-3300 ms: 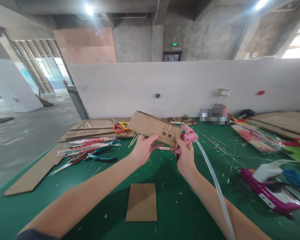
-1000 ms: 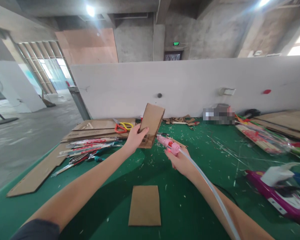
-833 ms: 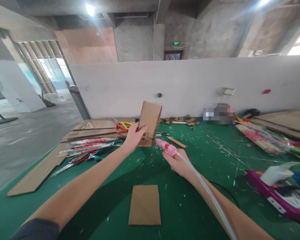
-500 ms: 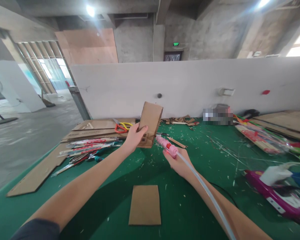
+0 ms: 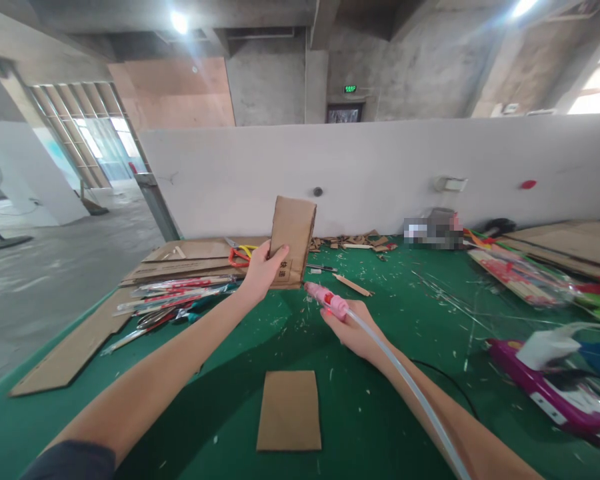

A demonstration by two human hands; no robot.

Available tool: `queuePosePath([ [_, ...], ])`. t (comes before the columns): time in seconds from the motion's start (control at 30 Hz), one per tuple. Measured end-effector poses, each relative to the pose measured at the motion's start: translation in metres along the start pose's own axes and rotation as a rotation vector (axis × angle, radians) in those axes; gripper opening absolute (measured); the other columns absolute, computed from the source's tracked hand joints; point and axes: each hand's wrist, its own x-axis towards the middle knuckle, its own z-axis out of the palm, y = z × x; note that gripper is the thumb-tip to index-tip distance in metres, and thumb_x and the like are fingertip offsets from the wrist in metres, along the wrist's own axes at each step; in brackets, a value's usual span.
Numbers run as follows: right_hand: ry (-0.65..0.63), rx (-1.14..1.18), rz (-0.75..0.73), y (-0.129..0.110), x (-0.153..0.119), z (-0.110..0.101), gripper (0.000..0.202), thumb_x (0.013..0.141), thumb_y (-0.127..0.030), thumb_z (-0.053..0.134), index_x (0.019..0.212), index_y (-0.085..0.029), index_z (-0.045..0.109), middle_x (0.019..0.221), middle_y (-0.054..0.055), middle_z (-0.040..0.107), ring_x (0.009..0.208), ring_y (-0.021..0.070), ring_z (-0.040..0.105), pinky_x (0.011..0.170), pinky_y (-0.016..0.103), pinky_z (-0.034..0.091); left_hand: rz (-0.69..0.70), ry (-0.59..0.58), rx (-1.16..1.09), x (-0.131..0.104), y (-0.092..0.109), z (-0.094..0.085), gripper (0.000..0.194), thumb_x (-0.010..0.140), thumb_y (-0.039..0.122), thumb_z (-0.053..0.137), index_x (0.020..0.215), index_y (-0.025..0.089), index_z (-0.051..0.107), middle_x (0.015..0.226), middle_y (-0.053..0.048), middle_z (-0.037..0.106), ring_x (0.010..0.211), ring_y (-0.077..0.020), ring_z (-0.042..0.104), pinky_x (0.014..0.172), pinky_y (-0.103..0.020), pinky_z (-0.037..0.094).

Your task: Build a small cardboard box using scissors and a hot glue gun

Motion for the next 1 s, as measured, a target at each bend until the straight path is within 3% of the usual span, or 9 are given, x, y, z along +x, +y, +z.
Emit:
queuePosePath([
  [0.23, 0.074, 0.019, 0.001, 0.0043, 0.0009, 0.0027, 0.030, 0.080, -0.037, 0.051, 0.059, -0.021, 0.038, 0.046, -0.004, 0.040, 0.044, 0.0094, 0.039, 0.043, 0.021, 0.029, -0.017, -0.048, 0.071, -0.0049, 0.0013, 0.0038, 0.036, 0.075, 0.039, 0.063, 0.101, 0.014, 0.065, 0.092, -0.006, 0.070, 0.091, -0.0227, 0.062, 0.081, -0.034, 0.049],
  [0.47, -0.093, -0.027, 0.040, 0.0055, -0.0008, 0.0014, 0.035, 0.082, -0.037, 0.049, 0.056, -0.021, 0.032, 0.049, -0.004, 0.038, 0.045, 0.0083, 0.035, 0.042, 0.021, 0.026, -0.003, 0.008, -0.038, -0.0014, 0.0017, 0.0015, 0.035, 0.075, 0.041, 0.065, 0.099, 0.016, 0.063, 0.093, -0.005, 0.069, 0.088, -0.0211, 0.063, 0.080, -0.034, 0.049],
  [0.6, -0.115, -0.035, 0.036, 0.0056, -0.0010, 0.0012, 0.033, 0.081, -0.036, 0.049, 0.056, -0.021, 0.033, 0.050, -0.003, 0.039, 0.046, 0.0085, 0.035, 0.043, 0.022, 0.025, 0.007, 0.034, -0.115, -0.0002, 0.0043, 0.0022, 0.036, 0.073, 0.040, 0.066, 0.099, 0.016, 0.063, 0.095, -0.005, 0.069, 0.087, -0.0199, 0.063, 0.079, -0.033, 0.050],
  [0.87, 0.040, -0.079, -0.089, 0.0008, 0.0012, 0.0004, 0.033, 0.082, -0.037, 0.049, 0.058, -0.022, 0.032, 0.054, -0.003, 0.039, 0.051, 0.0095, 0.036, 0.047, 0.022, 0.027, -0.013, -0.012, -0.029, -0.0029, 0.0018, 0.0025, 0.038, 0.074, 0.041, 0.065, 0.100, 0.013, 0.063, 0.094, -0.007, 0.069, 0.088, -0.0222, 0.062, 0.079, -0.033, 0.049],
  [1.0, 0.080, -0.054, -0.066, 0.0001, 0.0018, -0.0006, 0.032, 0.081, -0.037, 0.049, 0.058, -0.022, 0.034, 0.051, -0.003, 0.040, 0.049, 0.0099, 0.038, 0.046, 0.022, 0.028, -0.015, -0.062, 0.029, -0.0055, 0.0023, 0.0049, 0.036, 0.076, 0.040, 0.064, 0.100, 0.014, 0.064, 0.095, -0.007, 0.069, 0.092, -0.0227, 0.062, 0.081, -0.033, 0.048],
])
